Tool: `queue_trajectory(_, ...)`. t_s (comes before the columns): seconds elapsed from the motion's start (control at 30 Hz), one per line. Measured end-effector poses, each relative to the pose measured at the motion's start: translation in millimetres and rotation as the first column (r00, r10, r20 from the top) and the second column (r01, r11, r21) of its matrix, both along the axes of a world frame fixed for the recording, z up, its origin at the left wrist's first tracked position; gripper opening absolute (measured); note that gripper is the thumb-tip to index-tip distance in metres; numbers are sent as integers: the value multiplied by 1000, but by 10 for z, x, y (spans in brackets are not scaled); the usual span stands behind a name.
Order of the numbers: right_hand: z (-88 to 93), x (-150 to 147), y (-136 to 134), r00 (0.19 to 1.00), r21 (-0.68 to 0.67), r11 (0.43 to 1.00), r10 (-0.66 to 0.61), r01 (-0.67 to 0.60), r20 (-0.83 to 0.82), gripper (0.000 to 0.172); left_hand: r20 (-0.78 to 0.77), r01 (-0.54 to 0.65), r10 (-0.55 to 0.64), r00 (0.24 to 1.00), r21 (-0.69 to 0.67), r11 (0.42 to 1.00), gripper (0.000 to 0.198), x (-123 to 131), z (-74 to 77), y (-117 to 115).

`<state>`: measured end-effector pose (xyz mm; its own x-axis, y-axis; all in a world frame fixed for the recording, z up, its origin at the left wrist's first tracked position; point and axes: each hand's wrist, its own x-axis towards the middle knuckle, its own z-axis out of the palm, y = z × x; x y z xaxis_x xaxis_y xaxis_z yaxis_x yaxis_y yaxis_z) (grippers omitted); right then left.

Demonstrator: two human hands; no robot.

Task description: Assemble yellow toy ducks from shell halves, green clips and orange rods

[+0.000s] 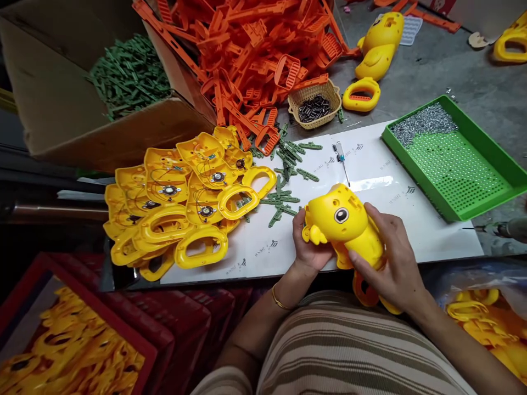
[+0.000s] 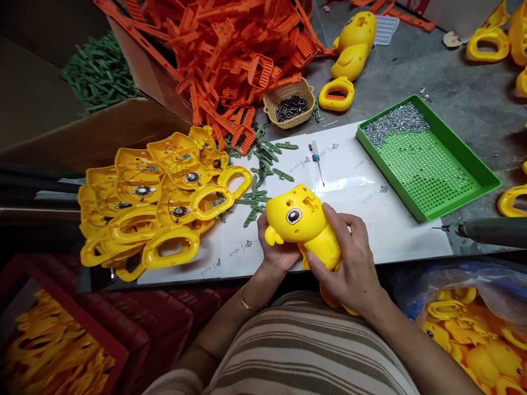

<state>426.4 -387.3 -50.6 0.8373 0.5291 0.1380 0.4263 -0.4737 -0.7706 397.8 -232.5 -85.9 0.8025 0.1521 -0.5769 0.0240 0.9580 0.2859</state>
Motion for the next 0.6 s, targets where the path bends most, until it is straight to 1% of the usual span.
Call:
queue_trajectory(0.1, -26, -50, 57, 999, -67, 998, 7, -4, 45, 75, 5, -19, 19, 1000, 47, 999, 45, -5, -18, -15)
queue_trajectory(0.17, -48, -71, 69, 998, -100, 995, 14, -8, 62, 74, -15, -10, 10, 1000, 56, 998, 47, -12, -22, -11)
queue_trajectory(0.33, -77, -93, 57, 997, -126, 992, 31, -22, 72, 74, -31, 32, -32, 999, 10, 999, 52, -26, -20, 15)
queue_trajectory(0.5, -92, -94, 68, 996, -153, 988, 39, -26, 85, 73, -64, 10, -8, 998, 19, 1000, 54, -37, -37, 14)
queue_trajectory(0.6, -101, -94, 84, 996, -186, 982, 43, -27, 82, 71, -60, 1, -2, 998, -15, 1000, 57, -49, -52, 9)
